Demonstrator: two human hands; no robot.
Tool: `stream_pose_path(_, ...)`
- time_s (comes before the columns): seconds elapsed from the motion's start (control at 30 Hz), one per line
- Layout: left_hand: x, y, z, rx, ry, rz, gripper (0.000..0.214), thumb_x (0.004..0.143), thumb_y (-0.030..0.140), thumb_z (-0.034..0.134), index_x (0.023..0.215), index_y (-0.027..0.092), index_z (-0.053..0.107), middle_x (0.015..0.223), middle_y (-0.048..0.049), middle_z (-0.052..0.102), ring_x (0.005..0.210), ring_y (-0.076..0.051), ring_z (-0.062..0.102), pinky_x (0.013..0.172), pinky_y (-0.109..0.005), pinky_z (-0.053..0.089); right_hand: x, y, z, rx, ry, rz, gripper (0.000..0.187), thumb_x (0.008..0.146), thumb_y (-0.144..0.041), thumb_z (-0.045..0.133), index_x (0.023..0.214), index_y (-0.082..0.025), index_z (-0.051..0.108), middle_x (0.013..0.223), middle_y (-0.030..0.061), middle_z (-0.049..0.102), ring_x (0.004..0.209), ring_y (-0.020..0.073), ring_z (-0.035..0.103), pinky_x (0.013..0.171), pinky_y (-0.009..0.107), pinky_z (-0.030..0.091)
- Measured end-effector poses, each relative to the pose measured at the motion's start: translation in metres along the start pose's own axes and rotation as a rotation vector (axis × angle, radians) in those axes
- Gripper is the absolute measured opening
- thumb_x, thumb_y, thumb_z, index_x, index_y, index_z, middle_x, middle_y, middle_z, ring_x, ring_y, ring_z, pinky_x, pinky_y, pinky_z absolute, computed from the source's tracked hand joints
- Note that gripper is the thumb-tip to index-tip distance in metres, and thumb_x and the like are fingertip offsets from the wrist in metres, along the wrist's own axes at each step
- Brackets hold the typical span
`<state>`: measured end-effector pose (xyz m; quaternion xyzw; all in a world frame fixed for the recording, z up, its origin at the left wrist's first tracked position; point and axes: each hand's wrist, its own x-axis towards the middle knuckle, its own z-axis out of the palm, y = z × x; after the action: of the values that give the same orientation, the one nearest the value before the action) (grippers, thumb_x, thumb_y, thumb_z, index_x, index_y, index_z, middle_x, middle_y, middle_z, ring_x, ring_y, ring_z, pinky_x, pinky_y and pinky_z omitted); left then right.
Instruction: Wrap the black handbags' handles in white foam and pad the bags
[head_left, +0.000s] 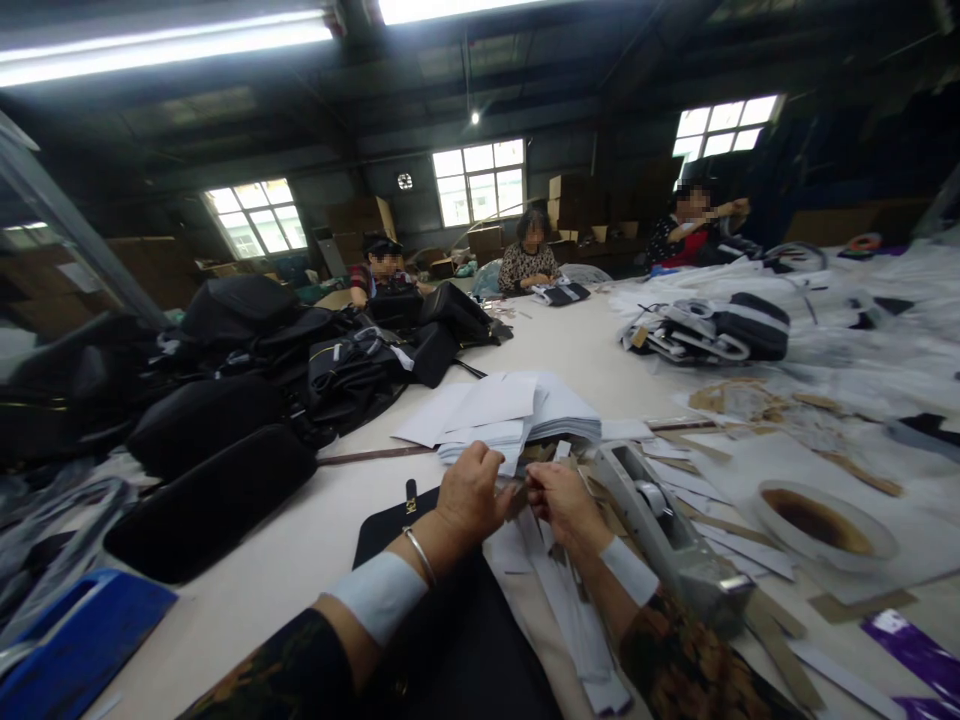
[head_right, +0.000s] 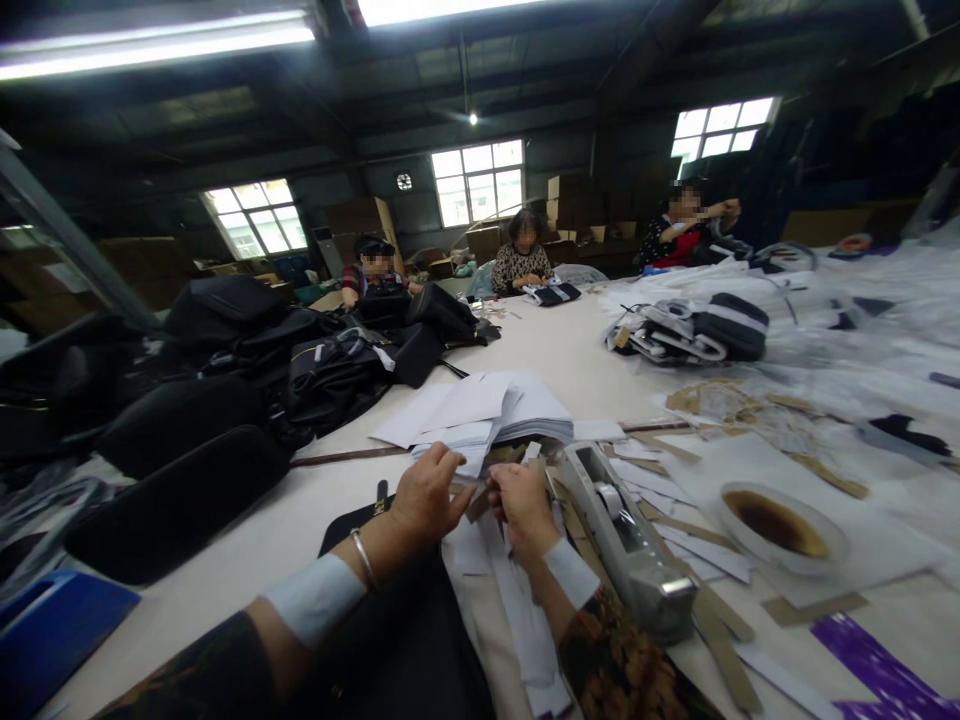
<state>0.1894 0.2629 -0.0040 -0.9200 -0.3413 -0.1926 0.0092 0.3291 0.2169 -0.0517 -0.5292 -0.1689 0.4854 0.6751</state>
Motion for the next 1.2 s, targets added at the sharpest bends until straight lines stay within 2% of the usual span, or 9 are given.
stream_pose_path(0.1, 0.009, -0.008, 0.009, 0.065, -0.014, -0.060, 0.032, 0.083, 0.037, 0.063, 0.108, 0.016, 0.060, 0.104, -0.0113, 0.058, 0.097, -0.026, 0.058, 0.078, -0.034, 0.051, -0.004, 0.004, 0.003, 0.011, 0.004, 0.030, 0.019, 0.064, -0.029, 0.067, 0.074, -0.016, 0.059, 0.055, -0.0058, 0.055, 0.039, 0.0046, 0.043, 0.034, 0.014, 0.025)
stream_pose_path(0.2, 0.019, -0.008, 0.017, 0.108, -0.029, -0.041, 0.019, 0.091, 0.032, 0.052, 0.096, 0.018, 0.064, 0.099, -0.0101, 0.059, 0.093, -0.024, 0.059, 0.074, -0.033, 0.049, -0.004, 0.003, 0.007, 0.012, 0.001, 0.028, 0.021, 0.063, -0.030, 0.069, 0.074, -0.015, 0.060, 0.056, -0.0052, 0.056, 0.039, 0.0046, 0.043, 0.034, 0.015, 0.024)
stream_pose_path(0.3, 0.023, -0.005, 0.019, 0.118, -0.045, -0.013, 0.026, 0.094, 0.023, 0.043, 0.082, 0.017, 0.065, 0.091, -0.0101, 0.060, 0.083, -0.023, 0.059, 0.070, -0.034, 0.048, -0.003, 0.000, 0.011, 0.012, 0.000, 0.041, 0.025, 0.066, -0.036, 0.069, 0.074, -0.015, 0.059, 0.055, -0.0047, 0.055, 0.038, 0.0045, 0.041, 0.034, 0.016, 0.022)
stream_pose_path(0.43, 0.015, 0.006, 0.018, 0.105, -0.065, 0.053, 0.021, 0.092, 0.022, 0.048, 0.083, 0.016, 0.066, 0.087, -0.0111, 0.060, 0.082, -0.023, 0.058, 0.072, -0.036, 0.048, -0.002, 0.000, 0.011, 0.002, 0.003, 0.074, 0.032, 0.073, -0.047, 0.065, 0.071, -0.017, 0.057, 0.052, -0.0038, 0.053, 0.037, 0.0063, 0.042, 0.033, 0.017, 0.024)
stream_pose_path(0.53, 0.002, 0.020, 0.013, 0.065, -0.076, 0.190, 0.018, 0.091, 0.021, 0.048, 0.087, 0.017, 0.065, 0.087, -0.0106, 0.060, 0.082, -0.023, 0.057, 0.074, -0.037, 0.049, 0.002, 0.000, 0.004, -0.014, 0.034, 0.045, 0.030, 0.070, -0.045, 0.071, 0.069, -0.019, 0.057, 0.051, -0.0036, 0.055, 0.041, 0.0102, 0.049, 0.036, 0.021, 0.034)
stream_pose_path(0.7, -0.022, 0.050, -0.017, -0.128, -0.131, 0.492, 0.019, 0.091, 0.021, 0.044, 0.082, 0.018, 0.061, 0.084, -0.0077, 0.060, 0.076, -0.019, 0.055, 0.068, -0.031, 0.049, 0.003, -0.016, -0.012, -0.026, 0.042, -0.010, 0.019, 0.062, -0.029, 0.076, 0.071, -0.016, 0.065, 0.062, 0.0028, 0.068, 0.060, 0.0189, 0.063, 0.054, 0.027, 0.053)
stream_pose_path(0.87, -0.060, 0.070, -0.079, -0.362, -0.330, 0.588, 0.014, 0.092, 0.025, 0.050, 0.089, 0.020, 0.063, 0.103, -0.0055, 0.063, 0.077, -0.013, 0.059, 0.067, -0.023, 0.050, -0.018, -0.038, -0.020, 0.025, 0.008, 0.029, 0.019, 0.066, -0.024, 0.069, 0.083, -0.015, 0.068, 0.068, 0.0055, 0.072, 0.059, 0.0221, 0.065, 0.055, 0.033, 0.055)
stream_pose_path(1.03, -0.101, 0.036, -0.129, -0.360, -0.470, 0.442, 0.013, 0.091, 0.017, 0.050, 0.096, 0.020, 0.063, 0.122, -0.0055, 0.062, 0.097, -0.016, 0.064, 0.086, -0.025, 0.053, -0.043, -0.045, -0.019, 0.068, -0.005, -0.005, 0.021, 0.065, -0.017, 0.068, 0.086, -0.017, 0.065, 0.072, 0.0024, 0.071, 0.060, 0.0169, 0.064, 0.054, 0.028, 0.055)
stream_pose_path(1.2, -0.133, -0.046, -0.148, -0.282, -0.215, 0.175, 0.014, 0.091, 0.016, 0.048, 0.089, 0.017, 0.062, 0.115, -0.0094, 0.062, 0.098, -0.018, 0.062, 0.087, -0.030, 0.052, -0.068, -0.046, 0.002, 0.003, -0.060, -0.043, 0.015, 0.069, -0.018, 0.069, 0.077, -0.018, 0.058, 0.060, -0.0024, 0.062, 0.048, 0.0110, 0.055, 0.042, 0.020, 0.046)
